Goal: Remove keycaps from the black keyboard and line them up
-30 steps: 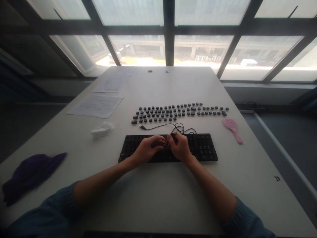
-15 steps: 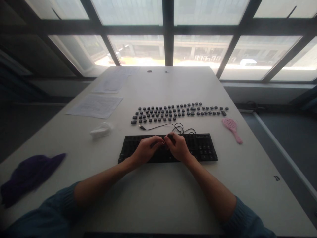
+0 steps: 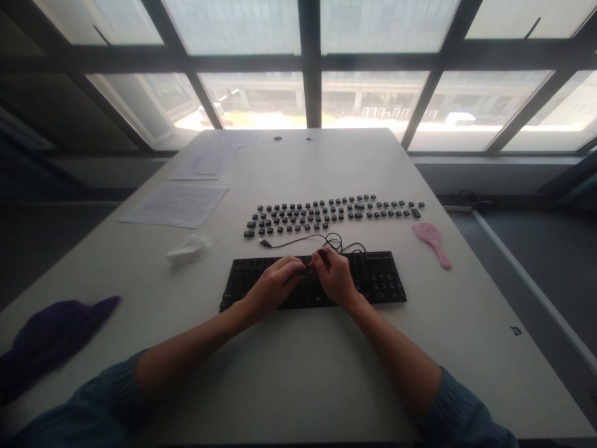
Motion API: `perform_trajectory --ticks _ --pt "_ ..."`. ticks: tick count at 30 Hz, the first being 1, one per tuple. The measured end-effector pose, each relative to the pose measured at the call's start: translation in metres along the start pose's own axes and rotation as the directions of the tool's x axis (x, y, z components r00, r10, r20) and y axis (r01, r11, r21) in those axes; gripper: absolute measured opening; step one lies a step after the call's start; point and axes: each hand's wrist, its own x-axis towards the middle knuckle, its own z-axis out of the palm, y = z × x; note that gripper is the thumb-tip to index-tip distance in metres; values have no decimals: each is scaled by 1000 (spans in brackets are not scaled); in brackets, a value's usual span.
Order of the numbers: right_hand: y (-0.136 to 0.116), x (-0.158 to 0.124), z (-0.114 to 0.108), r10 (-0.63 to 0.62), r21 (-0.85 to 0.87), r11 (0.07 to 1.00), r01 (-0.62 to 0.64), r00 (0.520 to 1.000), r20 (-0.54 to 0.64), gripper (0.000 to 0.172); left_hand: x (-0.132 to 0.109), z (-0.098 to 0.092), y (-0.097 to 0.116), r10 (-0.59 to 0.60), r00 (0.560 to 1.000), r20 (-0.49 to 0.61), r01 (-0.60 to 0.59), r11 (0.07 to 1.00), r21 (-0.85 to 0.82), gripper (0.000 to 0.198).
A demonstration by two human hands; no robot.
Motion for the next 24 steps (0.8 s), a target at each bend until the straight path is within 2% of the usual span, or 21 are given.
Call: perform_trajectory --ticks 4,8,11,14,17,21,24 --pt "4 1 2 27 43 999 -26 999 -24 26 4 -10 2 -168 983 -73 157 978 -141 22" --pt "5 1 2 9 41 999 -9 1000 1 25 11 -25 -4 -371 928 -45 329 867 -374 25" --pt "5 1 2 -9 28 1000 8 999 32 23 23 -35 -12 -451 891 -50 390 818 -423 29" --pt "5 1 2 -23 22 1000 22 998 56 22 49 -42 -20 -419 905 -71 365 851 -377 27" --pt "5 0 1 -40 13 999 40 997 68 21 89 -39 -27 -343 934 -95 305 909 -285 20" --pt "4 1 -1 -67 -26 997 70 994 90 18 144 -12 -39 -230 972 -37 229 973 -40 17" --pt "3 2 -2 -84 -49 995 89 992 92 17 171 15 -47 -139 990 23 135 982 133 24"
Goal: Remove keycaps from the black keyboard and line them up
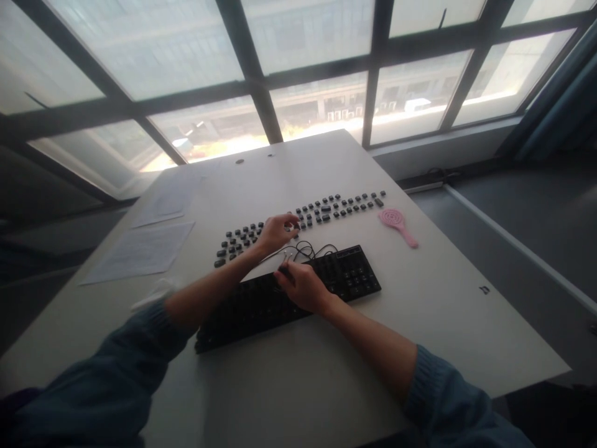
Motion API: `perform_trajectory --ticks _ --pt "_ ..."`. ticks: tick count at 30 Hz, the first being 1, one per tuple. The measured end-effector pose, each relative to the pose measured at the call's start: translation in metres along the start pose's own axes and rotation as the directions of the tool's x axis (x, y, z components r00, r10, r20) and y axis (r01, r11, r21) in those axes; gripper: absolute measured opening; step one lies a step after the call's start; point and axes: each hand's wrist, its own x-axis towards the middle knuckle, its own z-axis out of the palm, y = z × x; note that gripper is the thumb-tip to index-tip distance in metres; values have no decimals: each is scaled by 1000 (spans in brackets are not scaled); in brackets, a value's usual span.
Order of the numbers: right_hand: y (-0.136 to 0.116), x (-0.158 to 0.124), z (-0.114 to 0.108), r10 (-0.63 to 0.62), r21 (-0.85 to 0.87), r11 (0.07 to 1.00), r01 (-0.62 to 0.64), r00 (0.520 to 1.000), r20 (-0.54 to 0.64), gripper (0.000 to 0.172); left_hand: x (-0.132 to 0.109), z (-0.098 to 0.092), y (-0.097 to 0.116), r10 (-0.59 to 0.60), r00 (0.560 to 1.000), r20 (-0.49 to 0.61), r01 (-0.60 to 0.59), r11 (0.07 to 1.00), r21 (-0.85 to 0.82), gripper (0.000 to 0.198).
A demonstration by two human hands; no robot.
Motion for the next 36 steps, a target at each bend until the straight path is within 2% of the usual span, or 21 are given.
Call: perform_trajectory --ticks 2,5,15,19,23,27,30,33,36 --pt "-1 1 -1 -9 -7 1000 9 1000 -1 16 9 14 -2 27 999 22 -28 998 51 28" --pt "-2 2 -2 -35 -17 999 35 999 16 17 14 26 -5 45 998 46 -50 992 119 32" --pt "-5 2 -3 -55 -32 998 56 998 32 19 15 35 -15 51 996 75 -64 981 184 33" --pt "-3 1 -3 -51 -16 999 51 998 30 18 13 29 -9 70 995 68 -81 981 178 29" --pt "0 -1 -1 -26 56 998 28 999 -26 19 1 5 3 87 996 1 -86 981 172 13" --pt "0 1 -1 40 152 988 -17 988 -149 21 -34 -29 10 99 989 -106 -77 978 195 16" --pt "-1 3 -4 86 217 975 -44 978 -189 21 -79 -44 11 79 993 -85 -60 977 206 16" --pt "-3 3 -10 108 228 971 -74 984 -143 23 -132 -44 13 92 996 3 -91 977 191 18" --pt "-5 0 -14 90 185 980 -75 993 -76 23 -175 -33 16 122 991 52 -130 973 193 30"
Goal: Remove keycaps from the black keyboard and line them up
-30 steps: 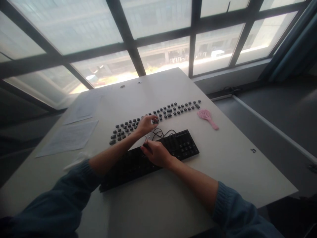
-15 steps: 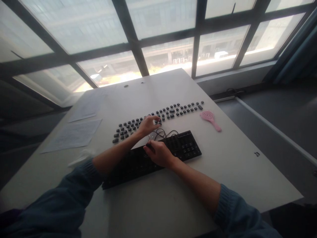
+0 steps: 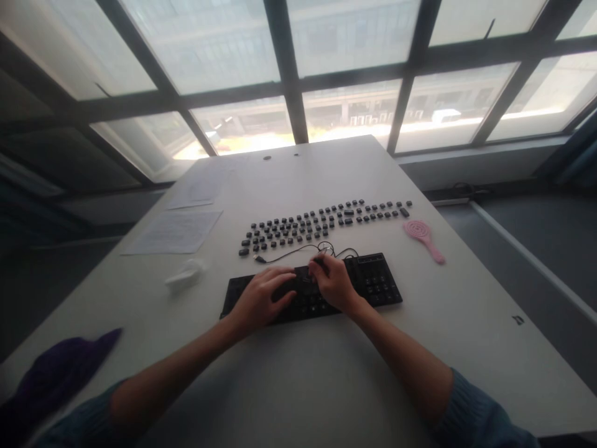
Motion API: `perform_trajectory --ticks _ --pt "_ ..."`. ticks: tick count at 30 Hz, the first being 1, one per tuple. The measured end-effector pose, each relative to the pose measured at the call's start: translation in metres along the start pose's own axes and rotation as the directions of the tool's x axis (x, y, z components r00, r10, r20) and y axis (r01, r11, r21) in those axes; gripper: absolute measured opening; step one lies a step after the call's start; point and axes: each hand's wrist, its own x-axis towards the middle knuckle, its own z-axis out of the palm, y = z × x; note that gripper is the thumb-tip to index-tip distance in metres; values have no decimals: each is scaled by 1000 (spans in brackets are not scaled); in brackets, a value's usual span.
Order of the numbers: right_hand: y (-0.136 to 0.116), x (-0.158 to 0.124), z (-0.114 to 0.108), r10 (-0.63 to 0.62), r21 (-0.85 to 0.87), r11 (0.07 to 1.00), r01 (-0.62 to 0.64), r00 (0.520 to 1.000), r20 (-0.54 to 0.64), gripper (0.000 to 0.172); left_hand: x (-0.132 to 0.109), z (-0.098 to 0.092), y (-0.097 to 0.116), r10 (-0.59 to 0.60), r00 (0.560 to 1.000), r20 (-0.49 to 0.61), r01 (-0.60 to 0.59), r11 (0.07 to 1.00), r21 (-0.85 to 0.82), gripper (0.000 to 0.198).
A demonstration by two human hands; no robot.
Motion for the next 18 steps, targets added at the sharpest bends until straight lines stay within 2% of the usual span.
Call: perform_trajectory --ticks 3,6,10,18 --pt "-2 -2 0 -50 -102 993 60 994 92 20 -23 13 7 2 1000 3 -2 999 35 46" --pt "-3 -2 2 -91 -221 967 126 982 164 18 -30 22 9 2 1000 23 -4 998 64 54" --pt "-1 -1 2 -81 -300 943 147 972 220 18 -31 24 9 0 1000 31 -3 997 83 52" --pt "1 0 -1 -36 -323 937 132 957 287 18 -34 24 9 0 1000 27 -2 997 79 51"
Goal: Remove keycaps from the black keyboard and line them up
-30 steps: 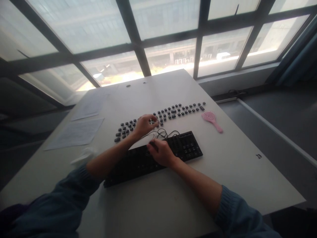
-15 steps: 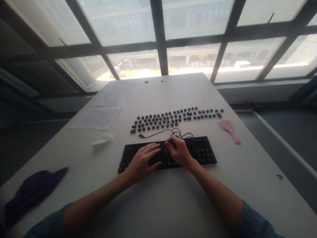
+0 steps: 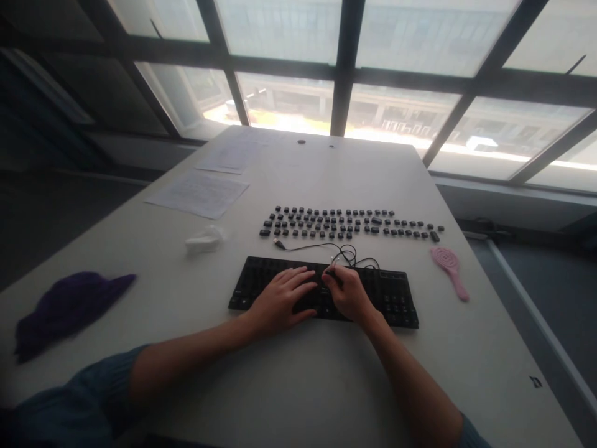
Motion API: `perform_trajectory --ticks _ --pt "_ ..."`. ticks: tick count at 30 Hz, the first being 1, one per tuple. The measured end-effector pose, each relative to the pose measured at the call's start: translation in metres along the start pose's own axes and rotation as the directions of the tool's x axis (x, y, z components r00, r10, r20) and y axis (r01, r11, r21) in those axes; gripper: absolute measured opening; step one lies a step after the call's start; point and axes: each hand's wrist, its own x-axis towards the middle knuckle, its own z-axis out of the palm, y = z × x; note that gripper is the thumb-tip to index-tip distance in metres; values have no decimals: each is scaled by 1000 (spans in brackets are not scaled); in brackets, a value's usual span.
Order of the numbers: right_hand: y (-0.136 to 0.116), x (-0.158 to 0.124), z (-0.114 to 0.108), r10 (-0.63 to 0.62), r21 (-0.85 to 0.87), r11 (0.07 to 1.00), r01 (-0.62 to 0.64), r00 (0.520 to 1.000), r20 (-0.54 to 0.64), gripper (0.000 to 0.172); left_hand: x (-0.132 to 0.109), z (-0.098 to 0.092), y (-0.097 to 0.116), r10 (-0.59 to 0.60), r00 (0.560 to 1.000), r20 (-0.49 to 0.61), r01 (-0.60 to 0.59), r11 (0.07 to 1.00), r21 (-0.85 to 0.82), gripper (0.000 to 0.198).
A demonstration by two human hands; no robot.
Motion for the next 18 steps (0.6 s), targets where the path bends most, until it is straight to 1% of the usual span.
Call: perform_trajectory --ticks 4,11,18 --pt "-3 -2 -1 -34 -20 999 34 999 12 16 0 0 1 -4 1000 0 4 1000 -2 51" --pt "-2 0 2 30 -11 999 -30 999 10 21 1 0 0 -3 1000 2 3 1000 -9 51" --pt "-1 0 1 12 -30 999 -11 999 52 21 1 0 1 -5 1000 5 5 1000 -11 50"
